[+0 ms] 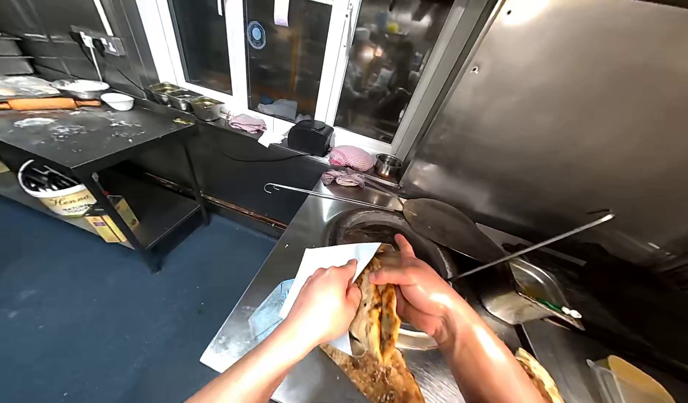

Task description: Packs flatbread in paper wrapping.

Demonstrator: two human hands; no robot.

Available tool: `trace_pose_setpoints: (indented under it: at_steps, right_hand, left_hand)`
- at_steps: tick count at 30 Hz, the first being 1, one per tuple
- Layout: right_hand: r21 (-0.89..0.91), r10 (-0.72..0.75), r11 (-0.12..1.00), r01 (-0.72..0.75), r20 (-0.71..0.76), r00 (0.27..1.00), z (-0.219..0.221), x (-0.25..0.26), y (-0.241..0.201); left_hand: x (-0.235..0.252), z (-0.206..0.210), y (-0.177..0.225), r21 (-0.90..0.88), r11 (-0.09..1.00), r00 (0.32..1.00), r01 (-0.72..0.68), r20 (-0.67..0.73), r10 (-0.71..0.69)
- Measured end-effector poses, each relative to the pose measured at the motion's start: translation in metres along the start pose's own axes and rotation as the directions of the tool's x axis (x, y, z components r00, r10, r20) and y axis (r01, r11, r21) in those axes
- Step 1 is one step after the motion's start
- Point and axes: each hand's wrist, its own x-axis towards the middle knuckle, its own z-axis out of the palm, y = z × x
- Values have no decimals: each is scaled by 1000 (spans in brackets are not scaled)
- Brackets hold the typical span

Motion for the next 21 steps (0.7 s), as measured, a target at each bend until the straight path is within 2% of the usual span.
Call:
trace_pose_setpoints:
  at_steps: [2, 4, 5, 6, 7, 8, 9, 10, 11, 12, 14, 15, 16, 18, 21]
  right_hand:
    - [-10, -27, 1000, 27, -13, 1000, 8, 11, -15]
    - [-37, -102, 994, 103, 49, 994, 15, 13, -31]
    - [-77, -181, 979, 189, 97, 979, 15, 9, -36]
    - [-156, -319, 929, 335, 119, 940, 13, 2, -37]
    - [-250, -526, 805, 538, 117, 842, 8, -7, -32]
    - [-304, -735, 617, 726, 108, 670, 0, -15, -22]
    - [-319, -865, 451, 833, 72, 496, -8, -23, -5]
    - [-335, -907, 396, 855, 1, 420, -14, -32, 18]
    - [-332, -891, 443, 833, -65, 449, -14, -37, 45]
    - [-309, -839, 533, 788, -72, 540, -10, -34, 72]
    - [-290, -697, 684, 669, 12, 717, 11, -17, 107]
    - [-271, -675, 706, 654, 22, 738, 25, -8, 115]
    - [-258, -702, 689, 677, -3, 713, 38, -2, 117]
    - [-261, -781, 619, 740, -113, 614, 54, 6, 114]
    - [-220, -829, 559, 799, -176, 531, 59, 9, 98]
  left_hand:
    - [6, -12, 1, -165, 986, 997, -2, -80, -11]
    - [10, -22, 3, -353, 936, 980, -7, -191, -64]
    - [13, -26, 1, -433, 901, 962, -16, -251, -104]
    - [15, -28, -2, -517, 855, 938, -40, -315, -147]
    - [17, -30, -5, -587, 805, 904, -91, -388, -181]
    - [17, -31, -7, -629, 762, 863, -153, -461, -208]
    - [15, -32, -8, -654, 725, 826, -215, -518, -223]
    - [12, -32, -6, -663, 700, 793, -266, -563, -232]
    - [8, -30, -3, -661, 685, 765, -306, -599, -236]
    - [6, -27, 2, -659, 670, 740, -342, -629, -241]
    - [3, -17, 14, -652, 662, 705, -370, -661, -257]
    - [3, -13, 21, -650, 666, 703, -365, -662, -260]
    - [4, -9, 27, -658, 667, 716, -351, -647, -261]
    - [6, -5, 35, -681, 660, 744, -318, -610, -271]
    - [9, -8, 37, -704, 644, 765, -299, -581, -279]
